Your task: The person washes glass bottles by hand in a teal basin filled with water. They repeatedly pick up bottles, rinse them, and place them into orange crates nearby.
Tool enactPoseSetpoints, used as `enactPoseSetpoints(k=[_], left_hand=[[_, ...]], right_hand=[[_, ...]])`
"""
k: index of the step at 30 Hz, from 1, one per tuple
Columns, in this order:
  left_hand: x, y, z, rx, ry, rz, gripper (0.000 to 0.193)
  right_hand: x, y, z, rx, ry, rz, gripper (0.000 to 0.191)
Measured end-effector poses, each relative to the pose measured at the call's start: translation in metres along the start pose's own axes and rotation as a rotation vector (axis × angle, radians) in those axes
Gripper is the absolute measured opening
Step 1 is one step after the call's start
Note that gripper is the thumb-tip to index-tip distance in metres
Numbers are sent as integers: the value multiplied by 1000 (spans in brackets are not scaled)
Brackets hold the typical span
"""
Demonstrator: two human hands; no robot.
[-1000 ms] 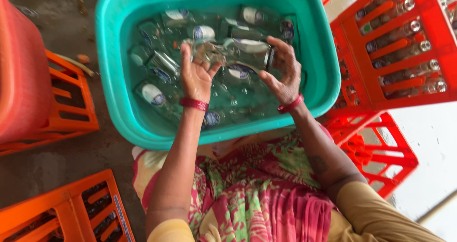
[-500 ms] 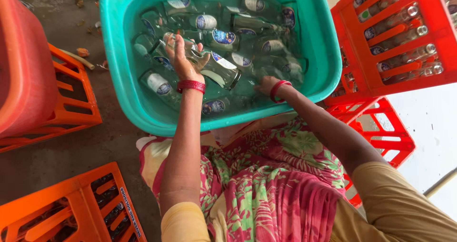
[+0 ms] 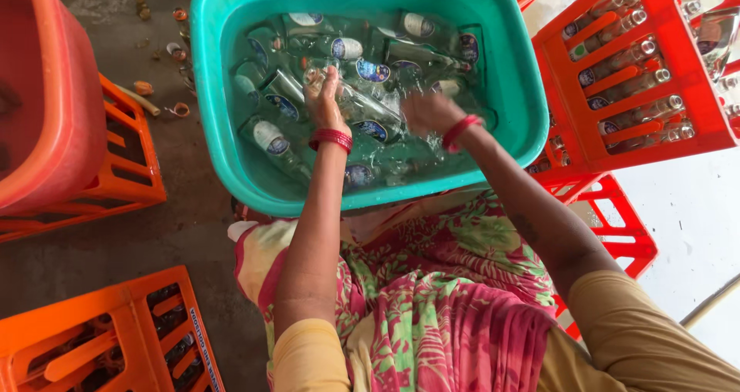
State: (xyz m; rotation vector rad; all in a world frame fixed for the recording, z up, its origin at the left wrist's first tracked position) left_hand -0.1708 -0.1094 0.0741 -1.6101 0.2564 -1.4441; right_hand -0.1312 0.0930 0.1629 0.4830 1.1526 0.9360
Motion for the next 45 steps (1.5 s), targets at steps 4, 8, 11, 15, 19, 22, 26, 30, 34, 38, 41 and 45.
enactPoseSetpoints(k=[4, 8, 11, 15, 19, 22, 26, 30, 34, 38, 41, 45], left_hand=[[11, -6, 1, -46, -24, 40, 57], [9, 3, -4, 36, -43, -74, 60], [5, 6, -3, 28, -97, -94, 57], [-4, -1, 6, -31, -26, -88, 58], [12, -15, 14, -136, 139, -211, 68], [15, -21, 21, -338, 461, -266, 64], [-2, -7, 26, -453, 609, -364, 54], [-37, 23, 27, -575, 675, -508, 43], [-51, 30, 22, -1013, 308, -911, 43], [-55, 36, 19, -1016, 354, -1103, 40], [-48, 56, 24, -456, 749, -919, 38], [-38, 52, 23, -588, 594, -1025, 50]], right_hand=[[65, -45, 1, -39, 114, 933, 17], [70, -29, 1, -104, -324, -249, 33], [12, 0, 8, -7, -16, -535, 48], [-42, 15, 27, 282, 377, 86, 68], [-8, -1, 19, 147, 248, -64, 83], [42, -16, 9, -244, 3, -427, 80], [77, -21, 10, -261, 7, -303, 83], [94, -22, 14, -209, -43, -73, 81], [98, -19, 13, -133, 77, 109, 84], [100, -24, 7, -157, 42, 219, 84], [96, -27, 8, -144, 18, 322, 84], [93, -30, 13, -130, -42, 405, 84]])
Point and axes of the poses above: each hand's wrist, its own z-axis away from the middle knuckle, its own y-axis out of the back of the hand, x = y × z, the point moved 5 cm from there along -z, towards the middle knuckle, and after that the axes turned 14 degrees about -y, right-handed, at the moved point
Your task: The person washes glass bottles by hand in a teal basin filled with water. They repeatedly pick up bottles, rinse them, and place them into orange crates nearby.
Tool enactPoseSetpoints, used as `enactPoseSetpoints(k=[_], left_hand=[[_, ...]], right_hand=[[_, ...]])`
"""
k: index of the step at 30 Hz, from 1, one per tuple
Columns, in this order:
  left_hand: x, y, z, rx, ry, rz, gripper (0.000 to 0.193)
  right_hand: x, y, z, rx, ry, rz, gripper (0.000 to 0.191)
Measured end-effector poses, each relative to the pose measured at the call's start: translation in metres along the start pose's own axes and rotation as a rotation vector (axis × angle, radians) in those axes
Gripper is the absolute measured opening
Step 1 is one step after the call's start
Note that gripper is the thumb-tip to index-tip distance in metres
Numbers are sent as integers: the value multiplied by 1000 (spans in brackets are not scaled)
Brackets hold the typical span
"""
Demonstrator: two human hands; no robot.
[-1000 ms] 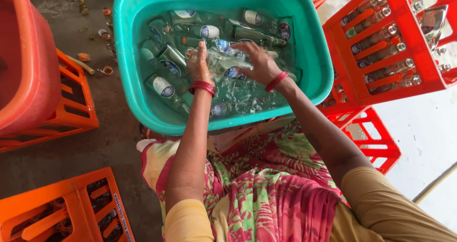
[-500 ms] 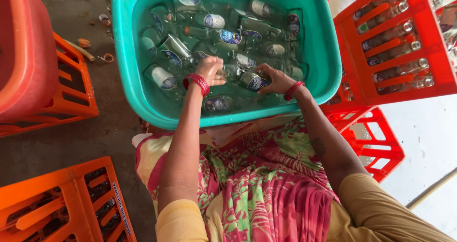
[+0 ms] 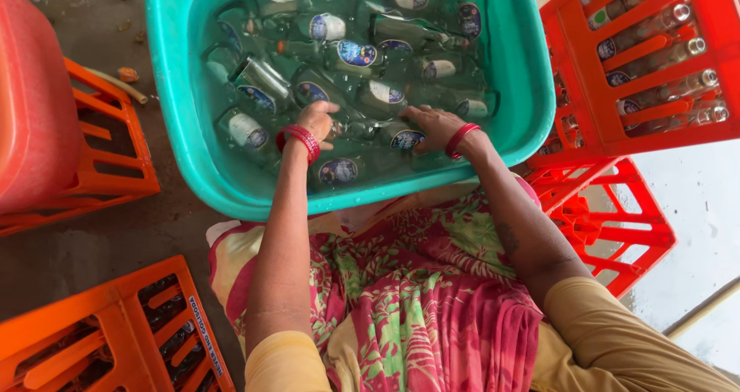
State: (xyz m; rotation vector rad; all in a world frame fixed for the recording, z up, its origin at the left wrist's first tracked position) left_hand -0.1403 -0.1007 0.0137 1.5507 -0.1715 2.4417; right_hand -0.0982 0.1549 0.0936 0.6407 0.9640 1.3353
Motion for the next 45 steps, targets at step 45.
enactPoseSetpoints(k=[45], left_hand=[[0, 7, -4, 68, -54, -112, 46]], right_hand=[[2, -19, -3, -22, -29, 73, 90]])
Point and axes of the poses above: each hand's wrist, its own z-axis away from the middle knuckle, its own y-axis out of the back of the hand, x = y × z, the point moved 5 cm from there along -z, towards the middle knuckle, and after that the axes turned 14 degrees about -y, right-handed, at the moved point
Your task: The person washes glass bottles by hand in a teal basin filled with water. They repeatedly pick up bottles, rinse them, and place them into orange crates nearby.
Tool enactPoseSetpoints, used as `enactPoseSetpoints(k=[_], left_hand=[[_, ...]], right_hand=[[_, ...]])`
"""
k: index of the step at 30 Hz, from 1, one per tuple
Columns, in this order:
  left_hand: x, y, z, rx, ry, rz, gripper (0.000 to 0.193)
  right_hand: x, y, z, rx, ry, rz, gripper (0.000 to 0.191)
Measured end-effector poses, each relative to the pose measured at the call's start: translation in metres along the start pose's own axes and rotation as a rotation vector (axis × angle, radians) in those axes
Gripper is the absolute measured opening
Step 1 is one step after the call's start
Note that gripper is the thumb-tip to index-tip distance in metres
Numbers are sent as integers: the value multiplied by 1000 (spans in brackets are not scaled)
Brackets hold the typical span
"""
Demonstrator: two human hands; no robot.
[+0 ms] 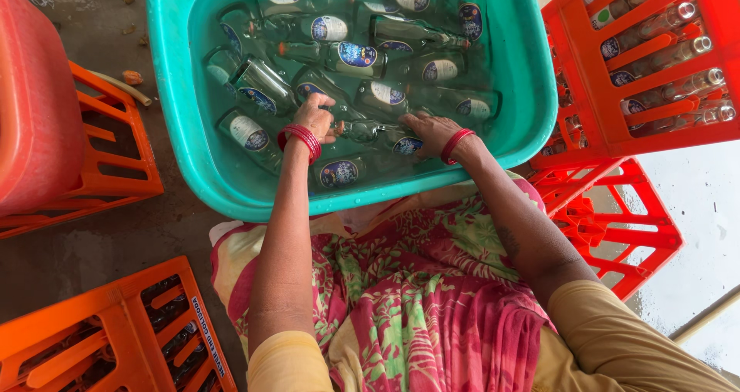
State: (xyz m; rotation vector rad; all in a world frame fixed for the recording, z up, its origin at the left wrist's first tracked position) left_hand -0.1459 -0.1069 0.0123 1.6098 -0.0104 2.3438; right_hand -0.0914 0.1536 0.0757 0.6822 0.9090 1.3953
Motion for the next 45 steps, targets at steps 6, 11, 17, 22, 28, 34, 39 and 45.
enactPoseSetpoints(k=[6, 11, 17, 22, 28, 34, 39, 45], left_hand=[[-3, -1, -4, 2, -6, -62, 44], [-3, -2, -5, 2, 4, -50, 44], [2, -1, -1, -1, -1, -78, 45], [7, -1, 4, -12, 19, -99, 42], [9, 1, 5, -6, -3, -93, 46], [10, -1, 5, -27, 31, -114, 43], [7, 0, 5, -74, 43, -128, 43], [-15, -1, -2, -138, 44, -163, 43]], right_hand=[[-2, 2, 2, -3, -3, 1, 91], [-3, 3, 3, -18, -29, 20, 91], [-3, 3, 4, -27, -41, 37, 90], [-5, 5, 5, -17, -30, 27, 89], [-7, 5, 5, -33, -48, 21, 88], [-3, 2, 1, -28, -41, 20, 88], [-8, 4, 3, -12, -34, 17, 87], [-33, 16, 3, -10, 26, 92, 83]])
Point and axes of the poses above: each hand's wrist, its own z-axis away from the middle knuckle, its own y-axis out of the back of the hand, x = y × z, the point moved 5 cm from there along -z, towards the middle knuckle, and after that the axes turned 14 degrees about -y, right-handed, at the moved point
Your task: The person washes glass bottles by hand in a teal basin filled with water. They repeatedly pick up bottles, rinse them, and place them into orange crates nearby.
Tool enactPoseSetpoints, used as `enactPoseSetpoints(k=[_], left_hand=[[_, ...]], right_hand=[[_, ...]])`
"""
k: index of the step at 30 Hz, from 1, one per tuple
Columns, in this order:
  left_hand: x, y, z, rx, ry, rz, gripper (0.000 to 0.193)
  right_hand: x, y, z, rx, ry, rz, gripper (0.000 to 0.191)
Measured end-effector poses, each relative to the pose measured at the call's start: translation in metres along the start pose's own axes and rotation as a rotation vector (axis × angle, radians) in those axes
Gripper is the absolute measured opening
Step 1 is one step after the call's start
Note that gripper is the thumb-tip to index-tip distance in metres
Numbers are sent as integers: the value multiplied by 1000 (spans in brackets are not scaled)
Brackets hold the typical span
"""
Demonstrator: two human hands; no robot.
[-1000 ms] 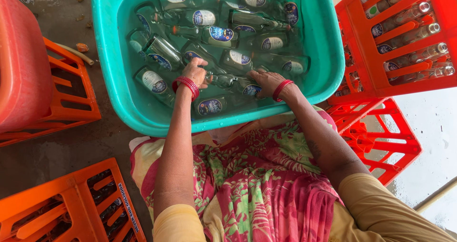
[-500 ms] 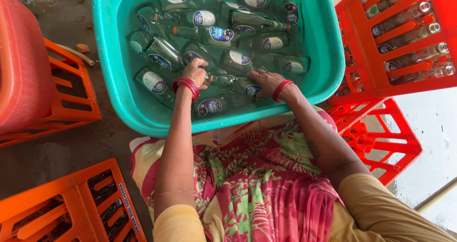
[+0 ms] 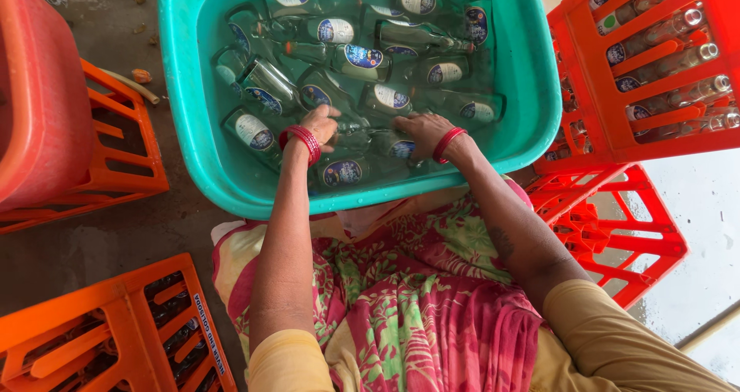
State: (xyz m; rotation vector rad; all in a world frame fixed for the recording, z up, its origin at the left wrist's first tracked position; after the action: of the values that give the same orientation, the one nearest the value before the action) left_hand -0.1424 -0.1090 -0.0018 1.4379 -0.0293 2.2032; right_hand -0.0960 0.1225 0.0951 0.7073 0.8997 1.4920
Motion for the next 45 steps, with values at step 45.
enactPoseSetpoints(k=[45], left_hand=[[83, 29, 39, 572, -812, 1188, 71]], right_hand=[[2, -27, -22, -409, -132, -1785, 35]])
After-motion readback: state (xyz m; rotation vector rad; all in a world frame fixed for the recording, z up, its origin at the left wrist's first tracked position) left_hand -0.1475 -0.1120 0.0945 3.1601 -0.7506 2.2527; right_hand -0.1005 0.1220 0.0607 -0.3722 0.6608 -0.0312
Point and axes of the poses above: each hand's wrist, its own z-axis away from the middle knuckle, its own y-axis out of the back of the hand, x = y × z, the point moved 5 cm from there along -z, towards the middle knuckle, and after that the axes turned 14 degrees about -y, right-handed, at the moved point
